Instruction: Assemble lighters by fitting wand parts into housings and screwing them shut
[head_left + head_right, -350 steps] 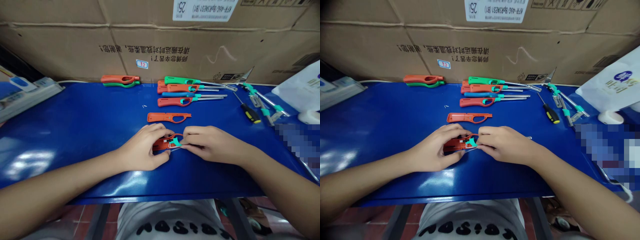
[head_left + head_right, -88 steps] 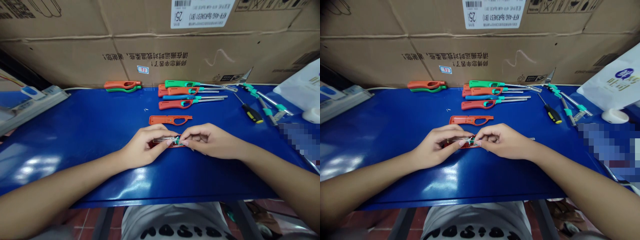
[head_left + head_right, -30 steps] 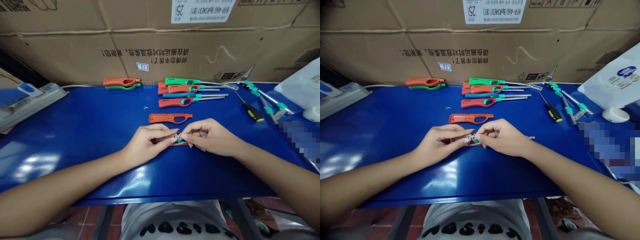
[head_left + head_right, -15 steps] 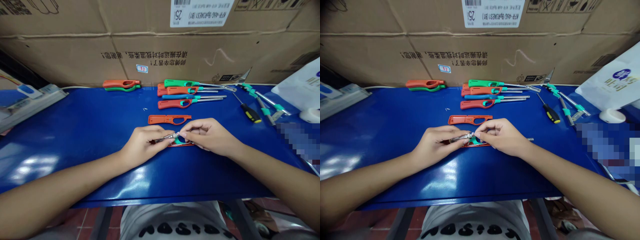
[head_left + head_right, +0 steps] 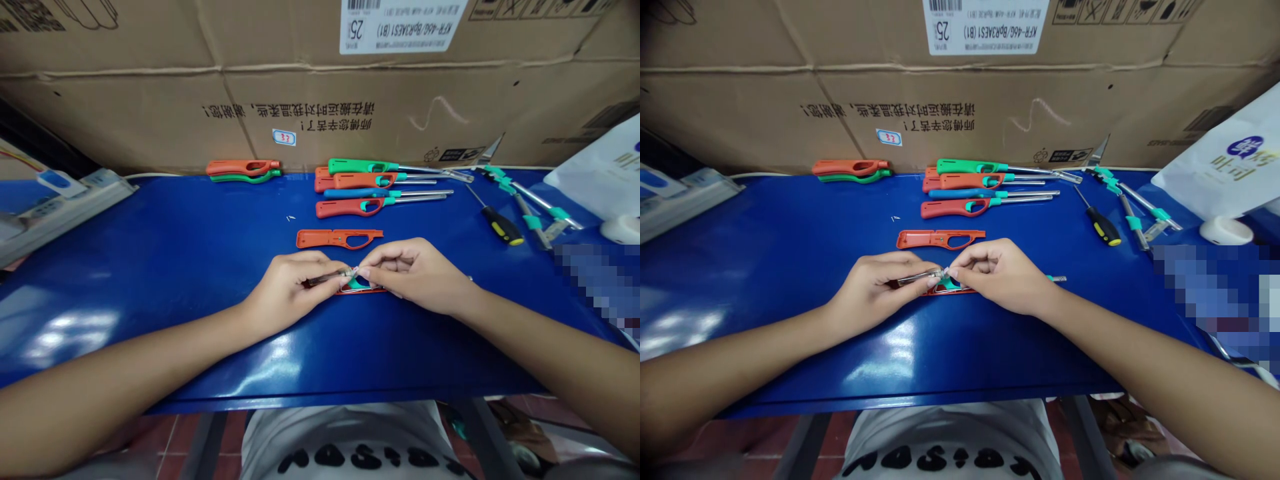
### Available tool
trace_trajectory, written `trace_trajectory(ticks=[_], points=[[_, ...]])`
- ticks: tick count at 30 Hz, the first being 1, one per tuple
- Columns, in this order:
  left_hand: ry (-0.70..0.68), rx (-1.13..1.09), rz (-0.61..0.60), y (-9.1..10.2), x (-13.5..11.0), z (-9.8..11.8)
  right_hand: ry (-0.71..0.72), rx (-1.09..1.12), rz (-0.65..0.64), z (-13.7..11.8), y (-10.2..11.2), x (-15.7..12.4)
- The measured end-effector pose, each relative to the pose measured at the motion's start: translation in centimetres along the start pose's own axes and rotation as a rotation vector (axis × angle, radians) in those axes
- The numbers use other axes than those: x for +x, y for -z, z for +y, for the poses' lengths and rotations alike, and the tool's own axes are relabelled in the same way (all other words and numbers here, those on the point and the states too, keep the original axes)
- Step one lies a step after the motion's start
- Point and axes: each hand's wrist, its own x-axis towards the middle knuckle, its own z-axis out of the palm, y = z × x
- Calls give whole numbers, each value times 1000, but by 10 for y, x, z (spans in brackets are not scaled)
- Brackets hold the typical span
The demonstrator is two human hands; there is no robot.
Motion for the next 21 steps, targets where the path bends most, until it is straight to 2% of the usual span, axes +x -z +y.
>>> trace_trajectory(ticks=[14,18,21], points=[[11,9,47,-1,3,2,18,-48,-20,1,0,0],[-6,51,79,6,3,5,22,-73,-33,1,1,-1],[-3,79,45,15,3,7,45,-100,-41,4,4,-1]])
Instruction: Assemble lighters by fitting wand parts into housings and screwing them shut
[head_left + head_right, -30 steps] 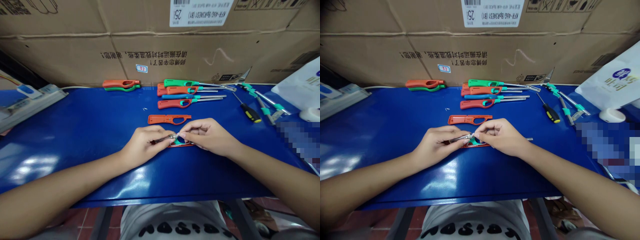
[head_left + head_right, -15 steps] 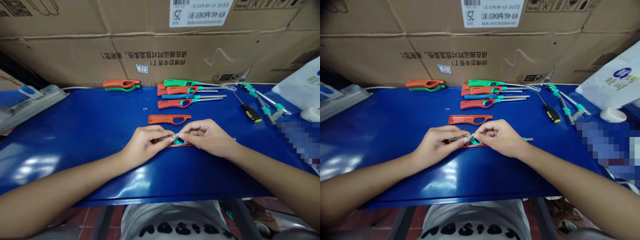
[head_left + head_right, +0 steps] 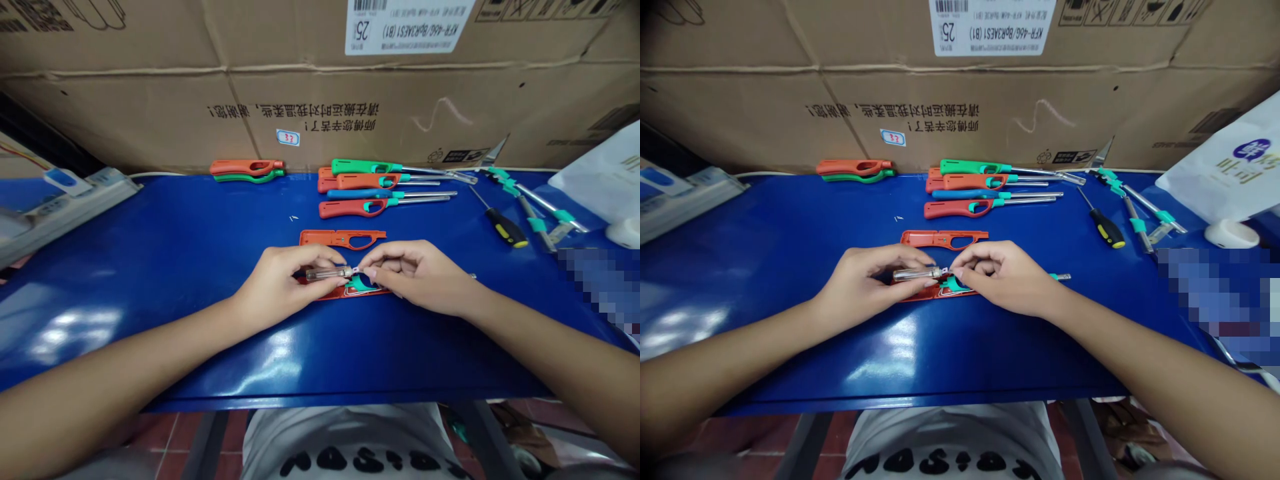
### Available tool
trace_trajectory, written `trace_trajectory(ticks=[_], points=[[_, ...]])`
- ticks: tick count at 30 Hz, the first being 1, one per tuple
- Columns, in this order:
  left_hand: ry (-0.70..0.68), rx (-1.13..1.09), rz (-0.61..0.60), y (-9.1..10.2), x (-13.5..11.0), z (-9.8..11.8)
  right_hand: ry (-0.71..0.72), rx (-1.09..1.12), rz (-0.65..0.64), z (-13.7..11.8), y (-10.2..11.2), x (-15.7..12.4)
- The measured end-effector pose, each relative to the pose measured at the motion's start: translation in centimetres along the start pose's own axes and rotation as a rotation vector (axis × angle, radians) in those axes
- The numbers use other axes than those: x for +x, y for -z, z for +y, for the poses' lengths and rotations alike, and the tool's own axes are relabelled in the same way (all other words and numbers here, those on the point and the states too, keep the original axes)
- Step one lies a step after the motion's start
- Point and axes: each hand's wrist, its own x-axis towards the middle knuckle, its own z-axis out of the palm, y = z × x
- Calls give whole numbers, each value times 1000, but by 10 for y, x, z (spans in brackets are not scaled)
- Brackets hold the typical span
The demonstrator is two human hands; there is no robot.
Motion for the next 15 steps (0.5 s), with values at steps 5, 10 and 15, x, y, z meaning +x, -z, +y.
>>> trace_trajectory(ticks=[5,10,15], points=[[-149,121,-137,9,3,0,-7,-43,16,2,5,1],[-173,215,-231,10,2,-1,-13,-42,22,1,5,2],[-176,258,-290,12,1,2,-16,-49,25,1,5,2]])
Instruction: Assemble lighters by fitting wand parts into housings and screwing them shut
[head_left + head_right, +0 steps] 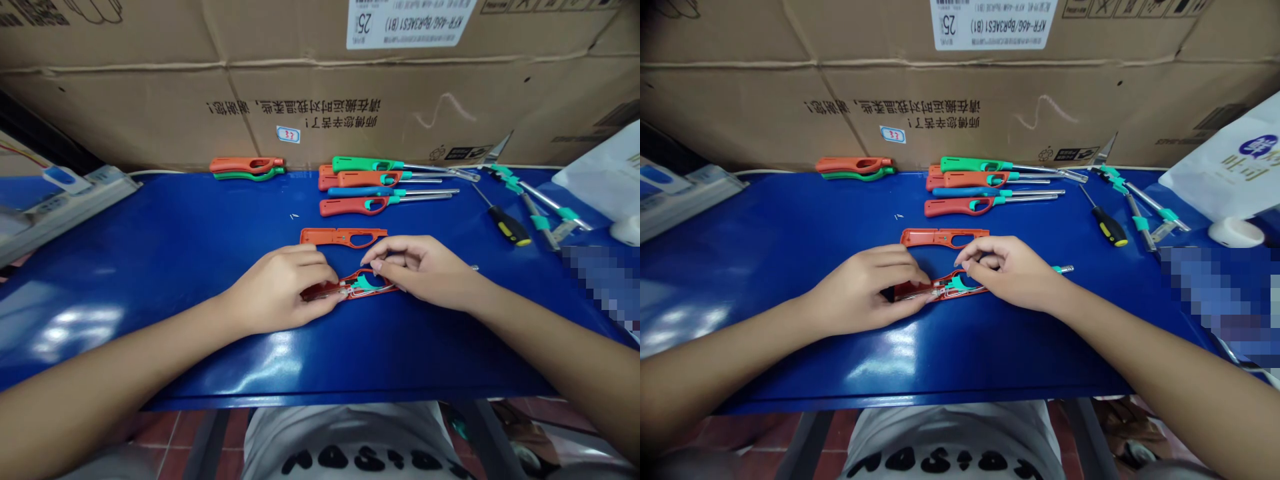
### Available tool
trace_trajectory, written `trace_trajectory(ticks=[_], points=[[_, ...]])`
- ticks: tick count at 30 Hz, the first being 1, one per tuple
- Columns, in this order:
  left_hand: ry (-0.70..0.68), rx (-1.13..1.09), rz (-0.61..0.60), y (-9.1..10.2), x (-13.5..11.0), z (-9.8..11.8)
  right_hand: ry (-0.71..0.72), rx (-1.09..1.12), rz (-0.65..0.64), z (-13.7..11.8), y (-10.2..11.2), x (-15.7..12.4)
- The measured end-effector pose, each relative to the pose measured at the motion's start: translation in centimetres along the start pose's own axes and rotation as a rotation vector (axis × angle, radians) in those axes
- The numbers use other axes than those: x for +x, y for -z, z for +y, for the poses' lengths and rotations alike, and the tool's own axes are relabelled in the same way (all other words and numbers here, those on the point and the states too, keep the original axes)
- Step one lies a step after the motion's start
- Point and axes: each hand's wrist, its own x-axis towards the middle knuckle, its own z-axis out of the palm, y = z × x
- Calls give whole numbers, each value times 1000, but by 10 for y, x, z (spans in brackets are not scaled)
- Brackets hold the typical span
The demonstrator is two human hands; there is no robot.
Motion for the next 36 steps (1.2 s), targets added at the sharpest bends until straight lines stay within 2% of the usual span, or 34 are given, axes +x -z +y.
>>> trace_trajectory(ticks=[5,11,16,22,26,30,36], points=[[-45,17,-82,3,0,1,-10,-19,-7,1,0,0],[4,-54,-116,5,1,1,-1,-31,-8,1,0,0],[37,-93,-102,4,1,2,4,-42,-12,-1,1,-1],[114,-92,-25,2,3,4,3,-37,-19,0,1,0],[166,-182,-43,2,4,3,3,-32,-20,1,1,0],[133,-136,-56,0,4,2,10,-39,-19,1,1,0],[26,7,-10,-1,0,4,3,-31,-20,0,1,-1]])
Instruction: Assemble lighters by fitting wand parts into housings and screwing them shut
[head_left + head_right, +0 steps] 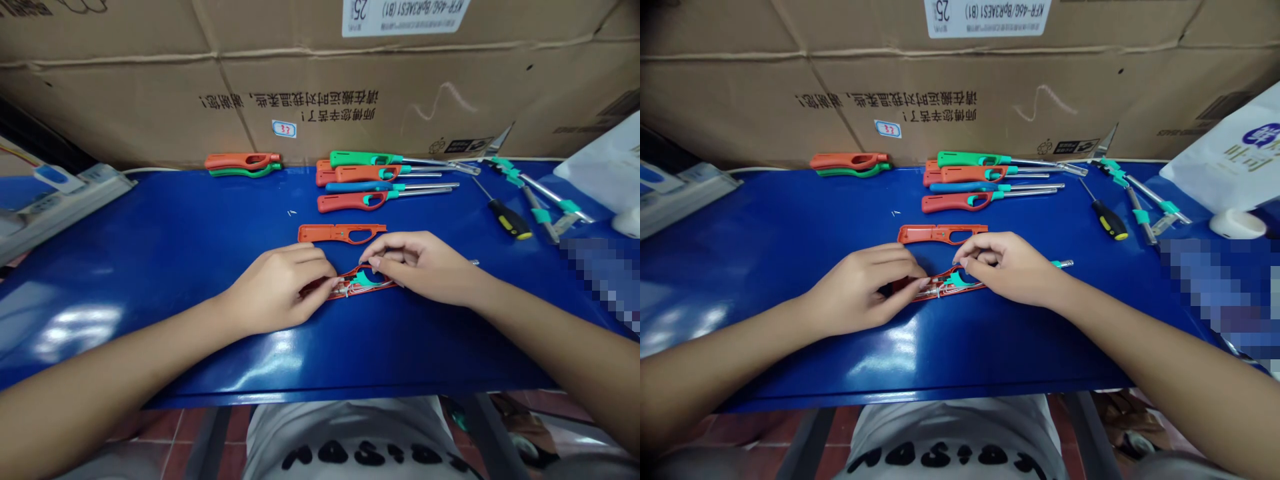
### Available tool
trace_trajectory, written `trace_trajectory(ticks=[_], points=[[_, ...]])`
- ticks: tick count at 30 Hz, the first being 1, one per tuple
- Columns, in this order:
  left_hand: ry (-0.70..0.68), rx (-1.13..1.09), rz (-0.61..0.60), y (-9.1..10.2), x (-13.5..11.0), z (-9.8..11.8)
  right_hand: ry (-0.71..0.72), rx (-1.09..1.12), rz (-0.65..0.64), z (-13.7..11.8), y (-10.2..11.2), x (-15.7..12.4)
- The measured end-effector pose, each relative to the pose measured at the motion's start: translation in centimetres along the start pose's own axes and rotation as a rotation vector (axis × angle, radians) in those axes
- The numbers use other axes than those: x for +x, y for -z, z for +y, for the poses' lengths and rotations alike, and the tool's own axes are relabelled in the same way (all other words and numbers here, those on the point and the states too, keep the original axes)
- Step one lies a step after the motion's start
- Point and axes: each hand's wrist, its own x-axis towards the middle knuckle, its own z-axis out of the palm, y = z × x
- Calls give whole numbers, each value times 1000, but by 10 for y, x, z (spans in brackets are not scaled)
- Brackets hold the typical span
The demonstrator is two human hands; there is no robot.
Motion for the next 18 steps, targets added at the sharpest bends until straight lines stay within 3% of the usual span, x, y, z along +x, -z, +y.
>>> trace_trajectory(ticks=[4,11,18], points=[[-33,-2,-15,3,-1,0,9,-7,-2,0,0,0],[78,-85,-97,5,1,-2,61,-114,-11,-1,1,-2],[37,34,-68,5,-2,0,339,-440,-123,-2,12,-7]])
